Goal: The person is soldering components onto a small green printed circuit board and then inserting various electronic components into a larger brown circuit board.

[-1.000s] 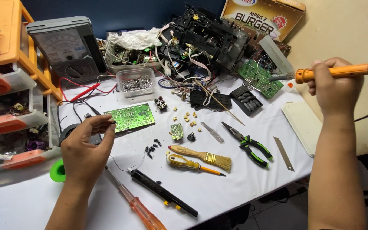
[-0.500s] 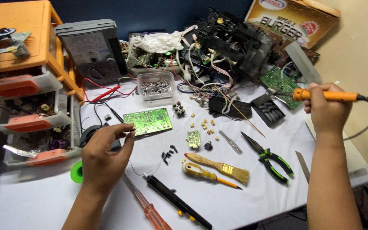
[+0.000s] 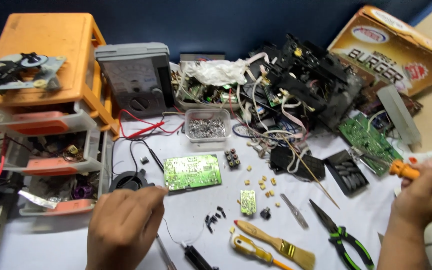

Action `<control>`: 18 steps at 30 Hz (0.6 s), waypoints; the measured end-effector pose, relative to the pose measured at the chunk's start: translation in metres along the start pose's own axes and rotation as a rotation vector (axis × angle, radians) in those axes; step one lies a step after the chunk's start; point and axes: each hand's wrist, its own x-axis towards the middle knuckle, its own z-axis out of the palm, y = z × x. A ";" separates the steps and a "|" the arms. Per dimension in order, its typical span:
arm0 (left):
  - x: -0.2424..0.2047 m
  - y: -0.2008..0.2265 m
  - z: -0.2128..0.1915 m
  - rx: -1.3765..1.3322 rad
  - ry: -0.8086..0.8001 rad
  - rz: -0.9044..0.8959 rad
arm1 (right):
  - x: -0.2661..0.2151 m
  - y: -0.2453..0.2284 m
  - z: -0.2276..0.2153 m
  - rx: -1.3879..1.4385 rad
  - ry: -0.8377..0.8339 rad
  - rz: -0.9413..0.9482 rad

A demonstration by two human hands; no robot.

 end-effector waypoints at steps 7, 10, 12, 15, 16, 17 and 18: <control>-0.001 0.001 0.001 -0.061 -0.020 0.012 | -0.002 0.047 -0.015 -0.093 0.049 0.367; 0.003 0.000 0.001 -0.044 -0.039 0.073 | -0.005 0.042 -0.015 0.028 0.152 0.409; -0.002 0.000 0.003 -0.045 -0.057 0.052 | -0.017 0.010 -0.012 -0.022 0.097 0.227; -0.007 0.005 0.003 0.026 -0.115 -0.027 | -0.023 -0.009 -0.004 0.002 0.053 0.025; -0.011 0.009 -0.001 0.096 -0.159 -0.094 | -0.024 -0.011 -0.001 0.074 0.059 0.004; -0.009 0.009 0.000 0.087 -0.171 -0.098 | -0.026 0.001 -0.015 0.061 0.054 0.010; -0.008 0.009 0.000 0.105 -0.106 -0.071 | -0.024 0.016 -0.016 0.001 0.054 -0.007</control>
